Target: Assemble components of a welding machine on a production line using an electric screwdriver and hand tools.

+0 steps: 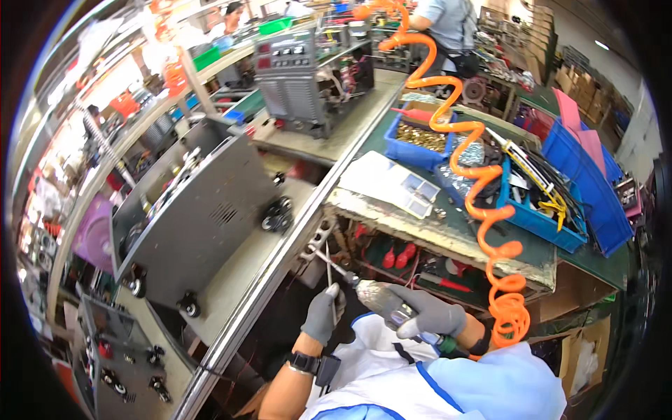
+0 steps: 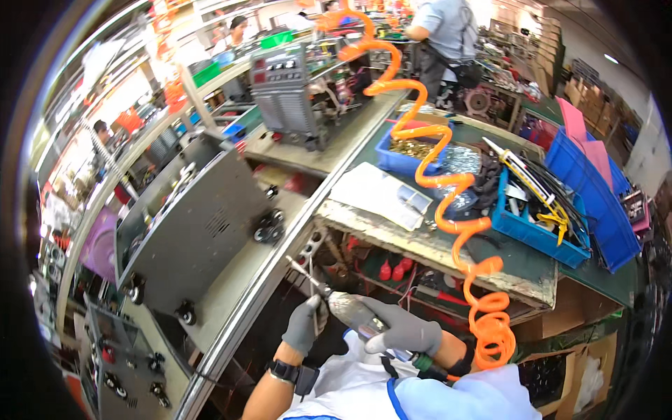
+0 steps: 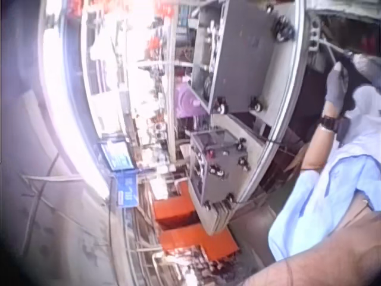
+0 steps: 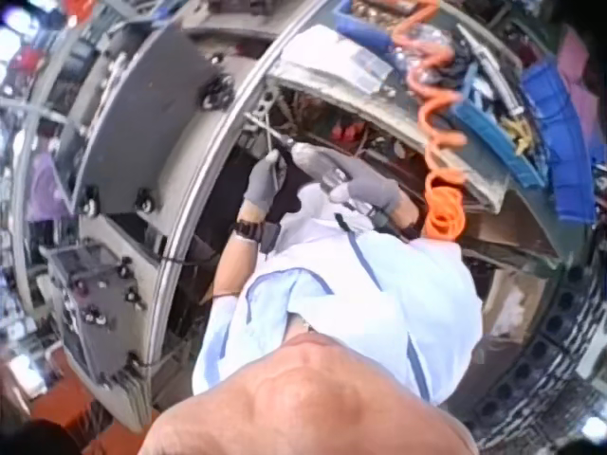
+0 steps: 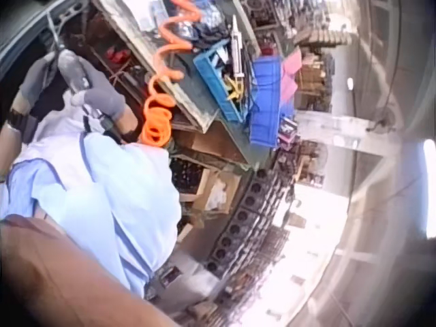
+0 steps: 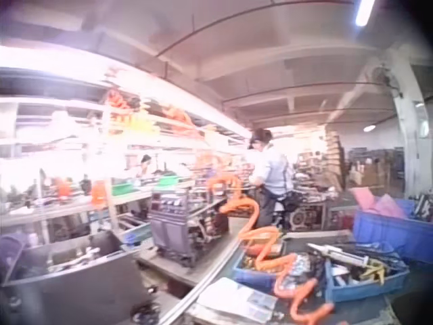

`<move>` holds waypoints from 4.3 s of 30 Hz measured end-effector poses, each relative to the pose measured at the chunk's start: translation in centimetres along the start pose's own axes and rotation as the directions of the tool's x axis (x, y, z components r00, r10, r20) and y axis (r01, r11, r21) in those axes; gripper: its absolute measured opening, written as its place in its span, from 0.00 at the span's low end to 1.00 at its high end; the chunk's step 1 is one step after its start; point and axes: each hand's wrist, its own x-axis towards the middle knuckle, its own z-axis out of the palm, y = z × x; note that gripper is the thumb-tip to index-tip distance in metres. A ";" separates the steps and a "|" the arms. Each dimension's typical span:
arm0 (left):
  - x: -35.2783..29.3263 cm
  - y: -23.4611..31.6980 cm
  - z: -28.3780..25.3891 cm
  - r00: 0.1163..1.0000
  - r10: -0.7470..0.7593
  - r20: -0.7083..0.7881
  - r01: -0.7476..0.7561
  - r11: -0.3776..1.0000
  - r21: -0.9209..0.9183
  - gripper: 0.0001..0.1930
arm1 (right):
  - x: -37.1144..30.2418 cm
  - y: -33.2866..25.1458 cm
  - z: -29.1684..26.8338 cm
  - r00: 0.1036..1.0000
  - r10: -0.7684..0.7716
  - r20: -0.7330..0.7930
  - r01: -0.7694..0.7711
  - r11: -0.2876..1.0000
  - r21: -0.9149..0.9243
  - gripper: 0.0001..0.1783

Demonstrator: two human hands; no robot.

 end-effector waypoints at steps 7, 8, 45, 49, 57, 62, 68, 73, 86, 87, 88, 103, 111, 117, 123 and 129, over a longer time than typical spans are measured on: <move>13.7 4.6 14.3 0.985 0.109 0.137 -0.127 0.982 0.137 0.14 | -5.9 -2.0 -8.1 0.942 0.018 -0.334 0.047 0.981 0.188 0.50; 15.3 5.0 15.8 0.989 0.096 0.113 -0.117 0.973 0.201 0.14 | -6.4 -2.2 -8.9 0.932 0.018 -0.363 0.061 0.976 0.207 0.50; 38.0 14.3 30.5 0.873 0.476 0.105 -0.024 -0.174 0.985 0.36 | -14.5 3.4 -17.1 0.746 0.241 -0.621 0.201 0.807 0.556 0.43; 37.3 14.3 30.3 0.886 0.378 0.268 -0.129 -0.355 0.926 0.28 | -14.4 2.4 -16.2 0.731 0.268 -0.628 0.236 0.764 0.601 0.43; 37.7 16.3 29.8 0.968 0.083 0.236 -0.188 -0.381 0.905 0.31 | -13.6 2.8 -16.5 0.737 0.242 -0.631 0.212 0.803 0.557 0.46; 38.1 15.3 29.6 0.952 0.052 0.302 -0.255 -0.413 0.874 0.24 | -13.2 3.8 -17.2 0.748 0.250 -0.614 0.238 0.764 0.600 0.48; 38.0 14.6 28.8 0.876 0.303 0.376 -0.279 -0.317 0.907 0.17 | -11.5 3.2 -16.4 0.729 0.203 -0.653 0.344 0.717 0.607 0.49; 41.5 13.5 27.0 0.886 0.300 0.353 -0.282 -0.257 0.924 0.16 | -12.1 2.3 -16.2 0.803 0.090 -0.589 0.307 0.785 0.538 0.48; 39.9 18.7 23.8 0.848 -0.141 0.512 0.358 0.863 -0.356 0.15 | -10.5 3.1 -15.0 0.798 0.054 -0.600 0.319 0.807 0.497 0.45; 39.6 18.5 24.0 0.884 -0.117 0.453 0.299 0.886 -0.355 0.15 | -10.2 3.2 -14.6 0.793 -0.025 -0.608 0.389 0.789 0.475 0.45; 39.5 18.3 24.2 0.908 -0.113 0.403 0.263 0.903 -0.339 0.15 | -10.1 3.3 -14.2 0.785 -0.029 -0.619 0.399 0.788 0.468 0.45; 39.0 16.6 23.8 0.838 -0.109 0.534 0.289 0.919 -0.267 0.15 | -8.3 3.7 -12.0 0.794 -0.010 -0.608 0.315 0.861 0.398 0.40; 33.9 15.4 23.6 0.582 0.542 0.605 0.264 0.578 -0.772 0.11 | -9.2 1.0 -10.6 0.828 -0.012 -0.560 0.345 0.799 0.492 0.46; 27.5 14.7 22.2 0.539 0.616 0.574 0.431 0.384 -0.816 0.14 | -7.0 -2.3 -9.7 0.809 0.121 -0.575 0.258 0.806 0.532 0.45; 24.2 13.2 20.0 0.495 0.635 0.594 0.477 0.373 -0.796 0.18 | -6.0 -3.3 -9.9 0.867 0.141 -0.478 0.146 0.846 0.514 0.45; 22.8 12.0 18.0 0.555 0.596 0.580 0.357 0.460 -0.813 0.16 | -4.3 -4.4 -10.3 0.897 0.161 -0.412 0.072 0.866 0.496 0.45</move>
